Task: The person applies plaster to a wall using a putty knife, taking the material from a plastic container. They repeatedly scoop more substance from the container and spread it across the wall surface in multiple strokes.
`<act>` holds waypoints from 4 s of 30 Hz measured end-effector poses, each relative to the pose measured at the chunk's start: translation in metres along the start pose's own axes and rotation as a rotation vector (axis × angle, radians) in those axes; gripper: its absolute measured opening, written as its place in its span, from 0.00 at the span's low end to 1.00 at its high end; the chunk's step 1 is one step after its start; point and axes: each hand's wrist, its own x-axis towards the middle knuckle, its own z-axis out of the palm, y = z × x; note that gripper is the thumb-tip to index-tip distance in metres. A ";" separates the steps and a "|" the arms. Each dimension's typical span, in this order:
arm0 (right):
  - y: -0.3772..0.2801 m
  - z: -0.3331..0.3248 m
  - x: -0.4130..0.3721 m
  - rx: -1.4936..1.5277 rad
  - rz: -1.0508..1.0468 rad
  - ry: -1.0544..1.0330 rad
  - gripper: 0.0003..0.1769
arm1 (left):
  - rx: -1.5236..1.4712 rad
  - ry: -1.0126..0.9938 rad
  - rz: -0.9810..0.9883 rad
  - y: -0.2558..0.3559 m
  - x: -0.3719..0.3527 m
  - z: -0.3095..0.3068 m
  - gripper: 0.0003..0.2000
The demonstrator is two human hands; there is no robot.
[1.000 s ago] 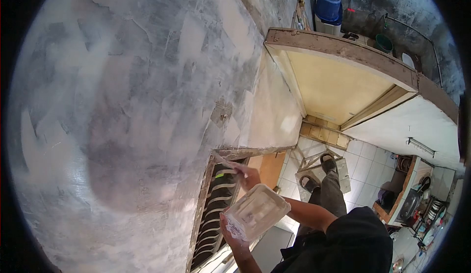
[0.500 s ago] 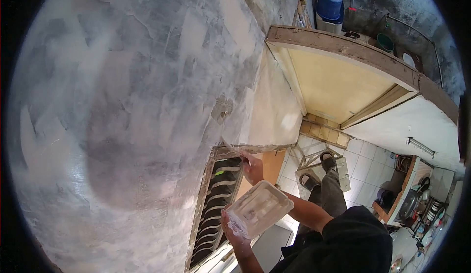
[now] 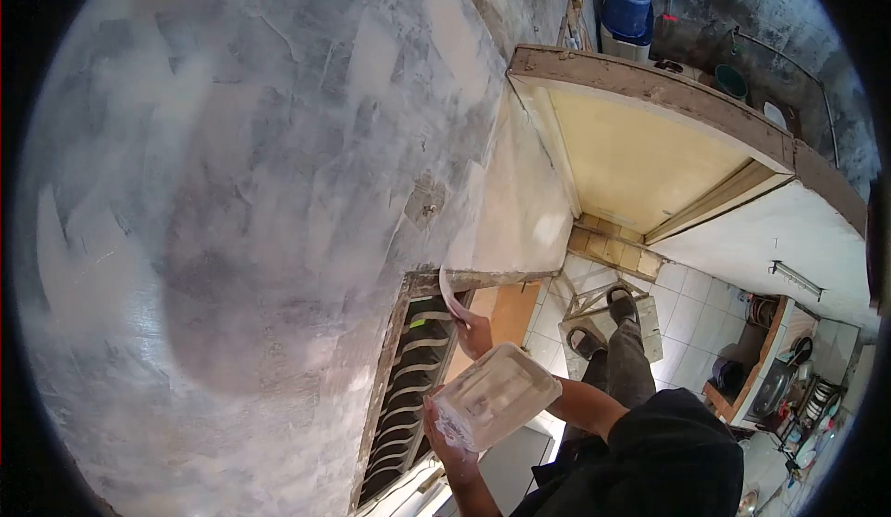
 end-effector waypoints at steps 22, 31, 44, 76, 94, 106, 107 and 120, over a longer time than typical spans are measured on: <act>-0.028 -0.004 0.028 0.777 0.226 0.278 0.20 | -0.104 0.033 0.024 -0.005 -0.016 -0.015 0.21; -0.050 0.018 -0.004 -0.115 -0.237 -0.055 0.24 | -0.071 0.028 -0.017 -0.011 -0.021 -0.024 0.20; -0.103 0.014 0.029 -0.109 0.075 0.282 0.16 | -0.115 0.047 0.011 -0.008 -0.031 -0.022 0.20; -0.145 0.019 0.021 -0.115 -0.011 0.162 0.14 | -0.181 0.011 -0.043 0.008 -0.027 -0.021 0.19; -0.075 0.004 0.055 -0.412 -0.452 0.104 0.37 | -0.192 0.072 -0.028 0.010 -0.025 -0.034 0.21; -0.062 -0.013 0.113 0.065 -0.022 0.259 0.27 | -0.219 0.021 0.022 -0.001 -0.023 -0.044 0.21; -0.076 -0.008 0.102 0.066 -0.021 0.255 0.27 | -0.220 0.025 0.024 0.000 -0.025 -0.046 0.21; -0.111 -0.043 0.062 -0.278 -0.418 0.124 0.29 | -0.182 0.031 0.025 0.001 -0.032 -0.043 0.22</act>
